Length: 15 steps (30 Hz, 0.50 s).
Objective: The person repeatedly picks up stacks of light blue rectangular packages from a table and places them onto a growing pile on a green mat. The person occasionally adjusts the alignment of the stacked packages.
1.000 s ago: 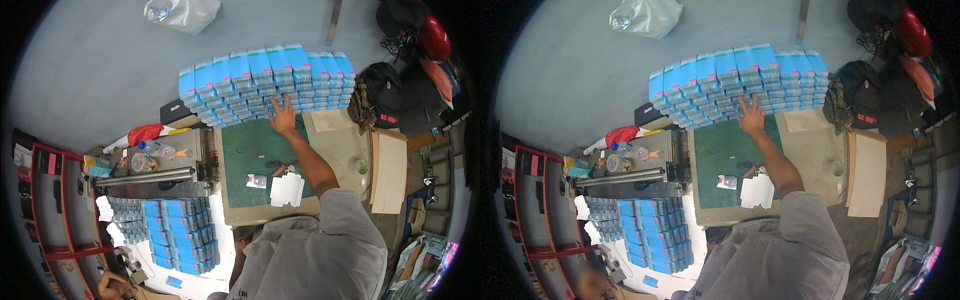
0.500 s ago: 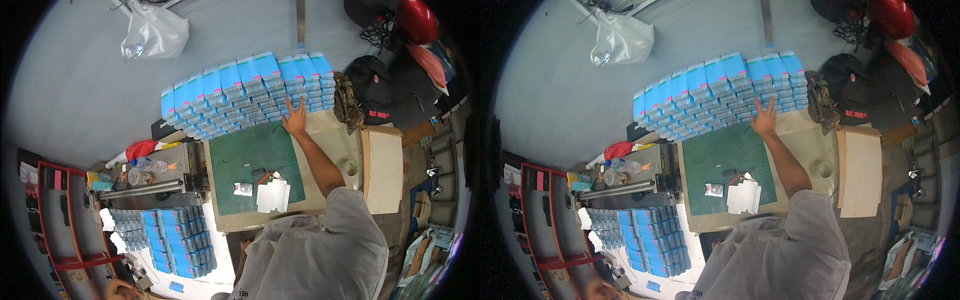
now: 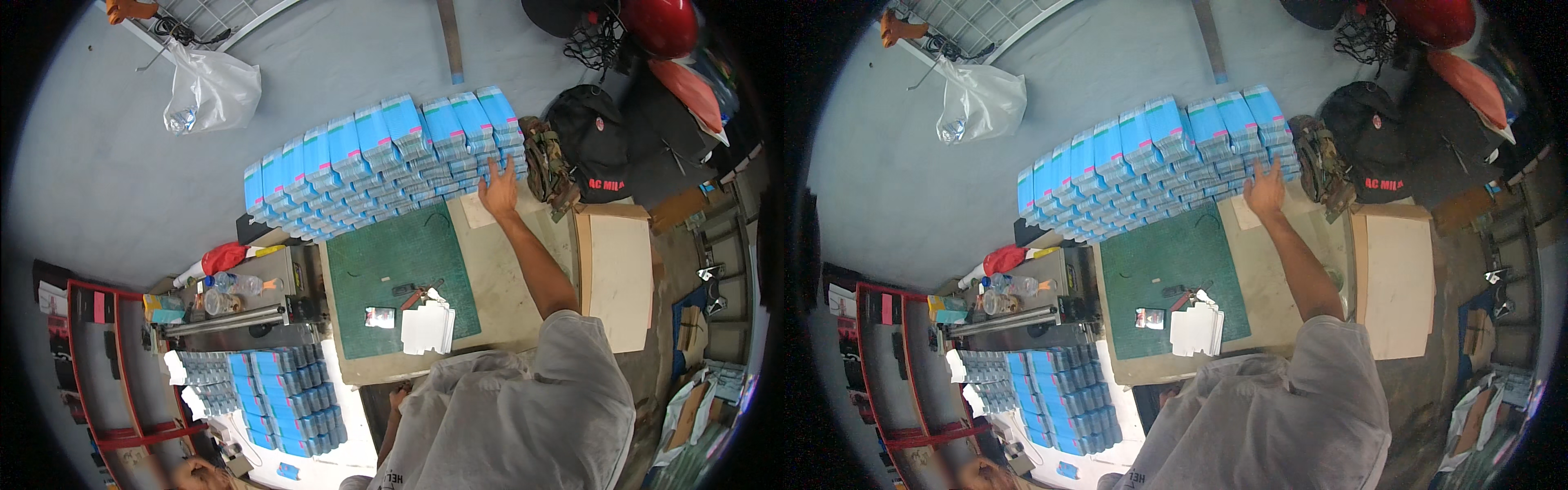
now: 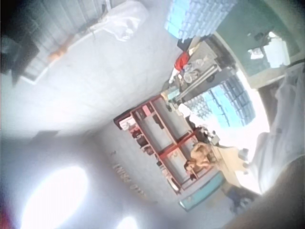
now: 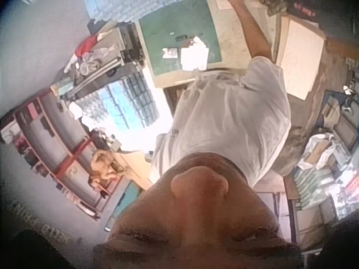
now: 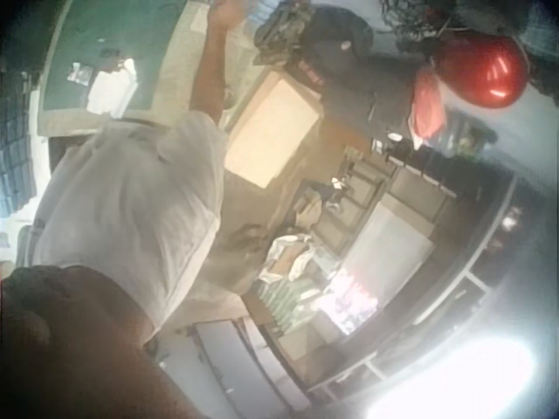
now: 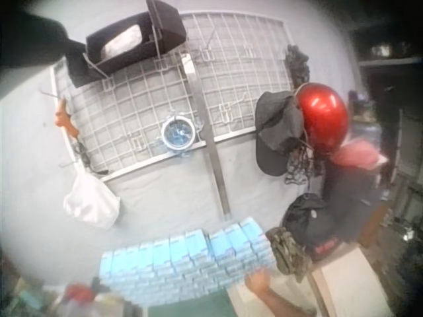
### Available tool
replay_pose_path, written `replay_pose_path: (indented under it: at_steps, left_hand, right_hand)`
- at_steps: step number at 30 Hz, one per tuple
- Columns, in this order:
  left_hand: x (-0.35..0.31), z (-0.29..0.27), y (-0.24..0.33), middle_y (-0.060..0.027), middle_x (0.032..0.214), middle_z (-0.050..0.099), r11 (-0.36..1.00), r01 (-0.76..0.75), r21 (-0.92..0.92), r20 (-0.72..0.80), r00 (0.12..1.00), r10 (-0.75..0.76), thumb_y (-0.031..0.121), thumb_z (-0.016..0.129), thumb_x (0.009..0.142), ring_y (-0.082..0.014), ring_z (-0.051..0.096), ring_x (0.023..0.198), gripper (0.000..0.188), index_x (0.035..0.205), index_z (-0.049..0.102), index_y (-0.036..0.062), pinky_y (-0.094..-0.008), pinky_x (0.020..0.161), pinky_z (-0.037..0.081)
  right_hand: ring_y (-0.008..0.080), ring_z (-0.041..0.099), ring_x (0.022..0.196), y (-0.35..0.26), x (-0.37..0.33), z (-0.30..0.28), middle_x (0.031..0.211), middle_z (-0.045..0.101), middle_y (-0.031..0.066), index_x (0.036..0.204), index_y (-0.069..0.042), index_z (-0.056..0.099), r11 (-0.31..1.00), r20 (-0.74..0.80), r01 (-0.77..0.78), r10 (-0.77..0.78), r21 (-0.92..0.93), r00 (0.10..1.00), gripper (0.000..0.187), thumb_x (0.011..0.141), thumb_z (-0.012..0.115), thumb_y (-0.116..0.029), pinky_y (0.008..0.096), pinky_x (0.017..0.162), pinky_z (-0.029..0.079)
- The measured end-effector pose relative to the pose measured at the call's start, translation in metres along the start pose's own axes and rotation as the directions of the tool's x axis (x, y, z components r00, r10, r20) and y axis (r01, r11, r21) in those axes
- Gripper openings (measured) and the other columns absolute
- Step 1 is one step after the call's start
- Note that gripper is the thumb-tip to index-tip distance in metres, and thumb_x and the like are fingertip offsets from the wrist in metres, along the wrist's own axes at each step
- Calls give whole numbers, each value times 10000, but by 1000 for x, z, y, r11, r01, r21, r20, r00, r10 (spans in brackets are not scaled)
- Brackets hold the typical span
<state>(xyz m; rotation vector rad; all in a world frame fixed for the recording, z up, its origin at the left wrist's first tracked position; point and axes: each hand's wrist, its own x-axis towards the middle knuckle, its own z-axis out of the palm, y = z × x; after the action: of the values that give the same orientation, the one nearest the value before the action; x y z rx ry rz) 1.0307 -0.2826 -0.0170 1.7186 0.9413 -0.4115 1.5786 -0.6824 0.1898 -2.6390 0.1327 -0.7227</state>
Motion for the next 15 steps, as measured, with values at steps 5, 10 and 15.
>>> replay_pose_path:
  at_steps: [5,10,15]
  left_hand:
    - [-20,24,17,-122,943,752,988,157,2,-120,981,-156,262,719,845,-163,678,876,393,1071,734,-59,-325,763,524]
    - [-34,36,39,-147,958,753,989,144,35,-85,986,-140,290,717,867,-183,690,894,408,1091,728,-51,-334,779,528]
    - [-50,44,72,-171,974,754,992,109,68,-55,993,-106,317,714,889,-203,703,912,424,1112,722,-44,-343,796,533]
  right_hand:
    - [482,575,1126,24,10,-27,1609,77,284,1555,-315,294,999,283,20,-33,50,959,860,824,725,-173,517,941,507]
    - [470,592,1104,26,11,-35,1617,56,277,1562,-335,262,998,338,36,-53,54,940,885,828,722,-156,507,934,514]
    - [466,572,1132,26,14,-35,1616,62,275,1568,-341,245,1000,384,21,-27,19,923,901,826,719,-149,500,944,504]
